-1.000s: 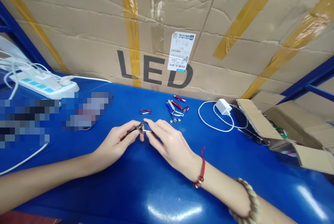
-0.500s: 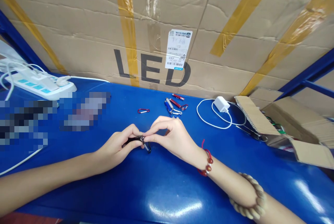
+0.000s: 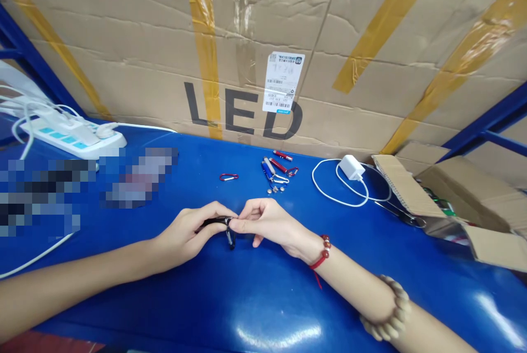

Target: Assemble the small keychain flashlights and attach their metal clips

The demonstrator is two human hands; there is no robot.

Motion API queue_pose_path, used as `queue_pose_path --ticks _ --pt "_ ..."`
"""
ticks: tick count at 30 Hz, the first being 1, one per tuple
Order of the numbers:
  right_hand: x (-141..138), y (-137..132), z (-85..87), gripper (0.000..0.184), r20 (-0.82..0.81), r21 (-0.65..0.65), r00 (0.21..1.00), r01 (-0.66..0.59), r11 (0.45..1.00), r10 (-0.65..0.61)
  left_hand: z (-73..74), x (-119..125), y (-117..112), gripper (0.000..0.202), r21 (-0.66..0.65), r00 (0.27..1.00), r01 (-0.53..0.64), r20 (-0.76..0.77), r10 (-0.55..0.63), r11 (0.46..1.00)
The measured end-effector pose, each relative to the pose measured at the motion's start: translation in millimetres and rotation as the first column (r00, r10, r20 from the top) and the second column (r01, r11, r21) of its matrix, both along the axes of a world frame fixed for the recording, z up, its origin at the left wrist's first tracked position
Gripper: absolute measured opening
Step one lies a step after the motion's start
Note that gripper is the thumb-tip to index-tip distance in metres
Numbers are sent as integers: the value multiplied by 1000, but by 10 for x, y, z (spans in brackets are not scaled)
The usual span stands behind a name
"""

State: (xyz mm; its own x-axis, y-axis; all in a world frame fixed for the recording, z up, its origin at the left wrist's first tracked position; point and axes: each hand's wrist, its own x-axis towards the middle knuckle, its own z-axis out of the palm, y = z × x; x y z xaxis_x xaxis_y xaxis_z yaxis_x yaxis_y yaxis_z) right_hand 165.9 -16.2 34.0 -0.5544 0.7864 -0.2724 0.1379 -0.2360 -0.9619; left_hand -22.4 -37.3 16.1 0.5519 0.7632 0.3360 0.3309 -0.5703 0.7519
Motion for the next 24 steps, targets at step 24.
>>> queue_pose_path --ticks 24 --pt "-228 -278 79 39 -44 218 962 -253 943 268 -40 51 -113 31 381 980 -135 185 68 915"
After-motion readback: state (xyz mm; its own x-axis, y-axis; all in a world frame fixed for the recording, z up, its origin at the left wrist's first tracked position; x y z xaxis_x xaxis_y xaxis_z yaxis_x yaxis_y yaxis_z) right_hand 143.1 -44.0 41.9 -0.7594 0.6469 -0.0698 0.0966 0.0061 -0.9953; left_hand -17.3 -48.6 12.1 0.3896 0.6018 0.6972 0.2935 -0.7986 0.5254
